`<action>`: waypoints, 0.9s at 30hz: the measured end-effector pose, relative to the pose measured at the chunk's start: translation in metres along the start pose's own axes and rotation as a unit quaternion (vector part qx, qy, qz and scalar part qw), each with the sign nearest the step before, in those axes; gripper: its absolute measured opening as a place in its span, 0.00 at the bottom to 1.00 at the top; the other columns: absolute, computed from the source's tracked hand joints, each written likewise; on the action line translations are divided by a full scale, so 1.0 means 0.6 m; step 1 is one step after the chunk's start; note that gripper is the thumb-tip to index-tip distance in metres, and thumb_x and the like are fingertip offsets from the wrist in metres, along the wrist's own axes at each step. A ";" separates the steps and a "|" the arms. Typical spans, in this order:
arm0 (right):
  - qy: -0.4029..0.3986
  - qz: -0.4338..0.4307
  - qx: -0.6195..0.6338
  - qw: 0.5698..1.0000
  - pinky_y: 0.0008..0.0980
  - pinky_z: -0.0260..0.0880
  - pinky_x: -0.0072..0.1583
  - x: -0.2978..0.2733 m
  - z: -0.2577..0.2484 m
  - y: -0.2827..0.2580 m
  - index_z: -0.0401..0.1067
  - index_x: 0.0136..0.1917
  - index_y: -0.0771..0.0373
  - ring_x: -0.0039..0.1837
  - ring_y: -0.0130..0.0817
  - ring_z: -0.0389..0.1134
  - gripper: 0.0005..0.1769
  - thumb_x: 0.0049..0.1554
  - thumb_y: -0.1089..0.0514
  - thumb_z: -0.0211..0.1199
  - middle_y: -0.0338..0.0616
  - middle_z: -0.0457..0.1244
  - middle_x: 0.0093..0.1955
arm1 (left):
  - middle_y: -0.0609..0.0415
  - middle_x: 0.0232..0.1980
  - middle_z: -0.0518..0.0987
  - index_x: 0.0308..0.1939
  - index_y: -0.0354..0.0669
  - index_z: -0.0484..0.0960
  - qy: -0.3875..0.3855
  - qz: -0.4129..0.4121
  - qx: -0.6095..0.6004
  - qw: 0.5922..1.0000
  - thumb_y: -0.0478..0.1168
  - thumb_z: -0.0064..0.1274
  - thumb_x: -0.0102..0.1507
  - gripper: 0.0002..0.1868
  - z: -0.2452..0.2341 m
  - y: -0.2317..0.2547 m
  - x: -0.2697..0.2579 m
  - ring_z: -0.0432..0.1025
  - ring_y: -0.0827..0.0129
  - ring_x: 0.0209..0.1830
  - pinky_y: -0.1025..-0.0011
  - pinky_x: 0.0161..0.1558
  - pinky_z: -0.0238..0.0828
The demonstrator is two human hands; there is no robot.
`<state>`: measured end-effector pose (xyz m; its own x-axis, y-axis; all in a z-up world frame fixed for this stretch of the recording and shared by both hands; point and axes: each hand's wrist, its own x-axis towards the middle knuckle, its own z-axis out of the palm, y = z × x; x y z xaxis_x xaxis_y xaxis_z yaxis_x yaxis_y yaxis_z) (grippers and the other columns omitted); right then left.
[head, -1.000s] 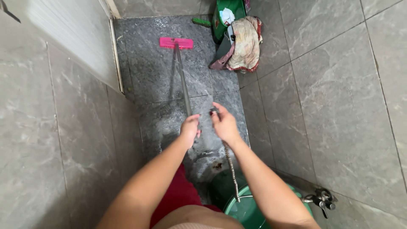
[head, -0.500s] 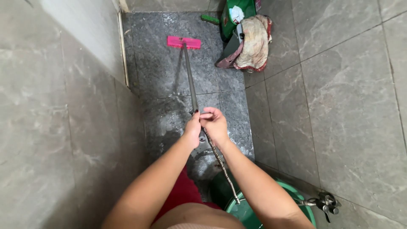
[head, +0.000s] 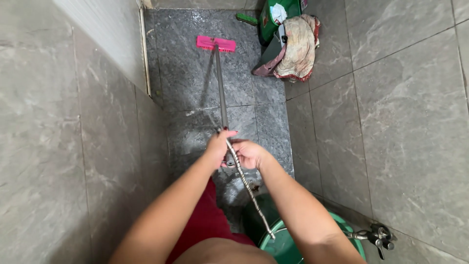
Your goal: The person sprays water from a bidet hose onto a toilet, a pink broom, and a green bucket before scrubbing the floor. They then rinse the wall and toilet with the bidet and wipe the wall by hand.
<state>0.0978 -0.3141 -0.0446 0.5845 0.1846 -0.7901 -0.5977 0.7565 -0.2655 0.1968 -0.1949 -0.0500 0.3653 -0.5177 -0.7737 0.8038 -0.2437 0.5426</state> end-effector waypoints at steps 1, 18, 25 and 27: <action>0.014 -0.004 -0.022 1.000 0.60 0.77 0.55 -0.007 0.005 -0.009 0.65 0.63 0.68 0.48 0.43 0.75 0.16 0.62 0.67 0.54 0.53 0.68 0.50 | 0.50 0.30 0.72 0.42 0.40 0.83 0.014 0.008 0.020 1.000 0.48 0.51 0.68 0.15 -0.005 -0.003 0.019 0.66 0.61 0.20 0.60 0.22 0.60; 0.403 -0.022 -0.631 0.662 0.51 0.68 0.64 -0.203 0.028 0.005 0.49 0.82 0.47 0.63 0.60 0.68 0.37 0.61 0.53 0.53 0.65 0.66 0.59 | 0.47 0.31 0.72 0.43 0.35 0.71 0.139 0.129 0.127 0.974 0.41 0.46 0.71 0.10 -0.069 0.150 0.155 0.67 0.64 0.22 0.65 0.19 0.63; 0.385 -0.008 -0.636 0.668 0.50 0.68 0.66 -0.194 0.121 -0.054 0.50 0.81 0.43 0.67 0.55 0.67 0.35 0.62 0.56 0.51 0.55 0.65 0.66 | 0.52 0.38 0.79 0.58 0.37 0.79 0.130 0.198 0.163 0.958 0.33 0.52 0.66 0.16 -0.093 0.209 0.185 0.70 0.71 0.26 0.70 0.24 0.67; 0.373 -0.041 -0.638 0.672 0.48 0.70 0.64 -0.136 0.106 -0.088 0.50 0.81 0.48 0.67 0.52 0.68 0.39 0.58 0.61 0.52 0.54 0.65 0.65 | 0.54 0.38 0.79 0.60 0.40 0.78 0.113 0.183 0.127 0.968 0.30 0.49 0.64 0.19 -0.091 0.219 0.185 0.71 0.72 0.26 0.71 0.25 0.66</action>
<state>0.1167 -0.3294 0.0692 0.4912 -0.5507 -0.6749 -0.8424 -0.4976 -0.2070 0.3686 -0.2399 -0.0826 0.7206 -0.4213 -0.5506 0.4698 -0.2873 0.8347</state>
